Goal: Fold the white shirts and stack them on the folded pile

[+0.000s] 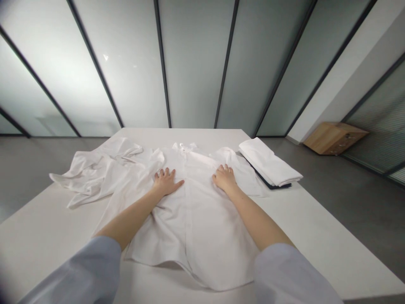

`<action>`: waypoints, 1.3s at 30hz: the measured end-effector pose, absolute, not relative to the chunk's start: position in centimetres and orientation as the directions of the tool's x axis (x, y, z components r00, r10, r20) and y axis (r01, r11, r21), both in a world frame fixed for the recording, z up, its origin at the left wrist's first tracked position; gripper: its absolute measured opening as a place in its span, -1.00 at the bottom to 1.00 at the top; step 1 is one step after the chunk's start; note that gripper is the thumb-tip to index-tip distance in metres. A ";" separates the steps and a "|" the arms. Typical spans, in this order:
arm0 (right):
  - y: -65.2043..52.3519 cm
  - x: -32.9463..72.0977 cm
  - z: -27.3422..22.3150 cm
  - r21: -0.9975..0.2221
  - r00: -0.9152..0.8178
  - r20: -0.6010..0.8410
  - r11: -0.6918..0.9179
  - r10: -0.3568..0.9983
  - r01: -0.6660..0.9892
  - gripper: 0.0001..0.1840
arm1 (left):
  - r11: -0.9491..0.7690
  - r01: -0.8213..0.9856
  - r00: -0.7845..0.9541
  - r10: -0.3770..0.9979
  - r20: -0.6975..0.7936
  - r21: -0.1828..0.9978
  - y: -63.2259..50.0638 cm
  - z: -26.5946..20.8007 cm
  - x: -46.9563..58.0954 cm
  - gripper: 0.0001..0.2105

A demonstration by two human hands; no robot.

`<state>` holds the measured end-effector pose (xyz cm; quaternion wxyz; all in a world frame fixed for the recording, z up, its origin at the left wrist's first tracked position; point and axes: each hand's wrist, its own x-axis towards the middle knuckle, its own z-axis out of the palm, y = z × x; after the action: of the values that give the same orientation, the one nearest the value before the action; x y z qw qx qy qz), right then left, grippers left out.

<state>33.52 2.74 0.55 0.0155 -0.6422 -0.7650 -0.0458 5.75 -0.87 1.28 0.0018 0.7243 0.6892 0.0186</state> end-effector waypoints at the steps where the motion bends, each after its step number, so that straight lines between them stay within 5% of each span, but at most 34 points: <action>1: 2.6 33.1 0.8 0.036 -0.233 0.088 0.231 0.968 0.972 -0.53 | -0.070 0.997 0.069 0.997 0.036 0.022 -0.9 1.5 5.8 -0.20; 4: 2.4 31.7 0.8 -0.060 -0.334 0.076 0.338 0.940 0.939 -0.45 | -0.164 0.986 0.162 0.985 0.057 0.039 -0.3 1.8 5.5 -0.30; 8: 2.2 30.6 0.0 -0.088 -0.291 -0.008 0.290 0.957 0.953 -0.36 | -0.253 0.961 0.245 0.966 0.079 0.111 1.4 1.1 4.1 -0.48; 14: 2.4 30.2 0.1 -0.075 -0.189 -0.041 0.186 0.981 0.980 -0.35 | 0.015 0.999 -0.016 1.000 0.021 0.045 2.2 0.5 3.6 -0.30; 22: 3.5 30.9 1.9 -0.091 -0.166 0.154 0.182 0.974 0.979 -0.52 | 0.060 0.998 -0.061 0.996 0.070 0.020 1.5 0.8 4.9 -0.23; 28: 9.2 34.1 3.0 -0.277 0.134 0.174 -0.082 0.976 0.957 -0.57 | 0.066 0.997 -0.068 0.996 0.058 0.043 1.4 0.2 4.7 -0.23; 33: 12.0 34.5 1.6 -0.355 0.213 0.007 -0.197 0.977 0.914 -0.65 | 0.062 0.997 -0.064 0.994 0.085 0.036 1.3 0.3 4.8 -0.25; 39: 12.7 36.1 0.8 -0.378 0.398 0.064 -0.347 0.915 0.859 -0.60 | 0.065 0.997 -0.069 0.994 0.088 0.045 1.3 0.2 4.8 -0.24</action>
<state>36.14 12.69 0.81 0.1782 -0.8168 -0.5430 0.0795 4.78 1.30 0.22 -0.0169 0.6821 0.7296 0.0464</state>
